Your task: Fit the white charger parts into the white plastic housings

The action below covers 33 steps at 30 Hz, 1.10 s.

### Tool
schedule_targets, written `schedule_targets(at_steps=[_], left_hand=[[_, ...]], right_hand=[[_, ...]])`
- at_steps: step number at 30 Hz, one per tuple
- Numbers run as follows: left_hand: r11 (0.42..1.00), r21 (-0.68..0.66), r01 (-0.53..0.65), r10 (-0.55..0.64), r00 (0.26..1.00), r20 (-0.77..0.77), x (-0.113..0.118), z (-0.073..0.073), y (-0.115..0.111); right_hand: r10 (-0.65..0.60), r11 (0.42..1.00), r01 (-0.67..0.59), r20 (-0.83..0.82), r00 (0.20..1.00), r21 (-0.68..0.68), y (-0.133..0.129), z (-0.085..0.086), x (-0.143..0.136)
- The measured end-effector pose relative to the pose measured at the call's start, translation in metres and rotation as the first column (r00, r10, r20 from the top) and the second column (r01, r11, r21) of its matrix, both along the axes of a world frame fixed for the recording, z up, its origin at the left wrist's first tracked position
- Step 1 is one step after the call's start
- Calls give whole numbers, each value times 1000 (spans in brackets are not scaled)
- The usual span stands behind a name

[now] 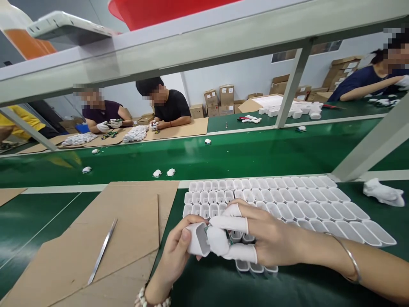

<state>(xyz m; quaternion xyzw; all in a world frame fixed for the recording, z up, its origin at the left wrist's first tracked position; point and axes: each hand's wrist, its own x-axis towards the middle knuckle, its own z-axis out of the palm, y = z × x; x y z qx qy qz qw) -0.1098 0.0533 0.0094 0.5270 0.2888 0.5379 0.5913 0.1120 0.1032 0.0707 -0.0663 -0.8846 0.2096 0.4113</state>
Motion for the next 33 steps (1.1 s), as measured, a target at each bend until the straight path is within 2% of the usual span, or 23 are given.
schedule_targets(at_steps=[5,11,17,23,29,33], left_hand=[[1000,-12,-2,1,999,-46,-3,-3,-1],[999,-19,-33,32,997,-68,-1,-2,-3],[997,-7,-74,73,991,-112,2,1,-3],[999,-14,-51,49,991,-123,4,1,-4],[996,-58,-68,59,987,-149,5,-1,-5],[995,-71,-69,59,989,-134,6,-4,-5]], right_hand=[[-20,999,21,19,1000,-36,1,-2,1],[-51,998,49,40,998,43,0,-1,0],[-93,996,91,105,990,20,-4,-2,3],[-120,992,124,170,978,-11,-4,-7,5],[-141,987,159,344,928,-23,-6,0,6],[-180,979,204,369,912,-28,-6,4,6]])
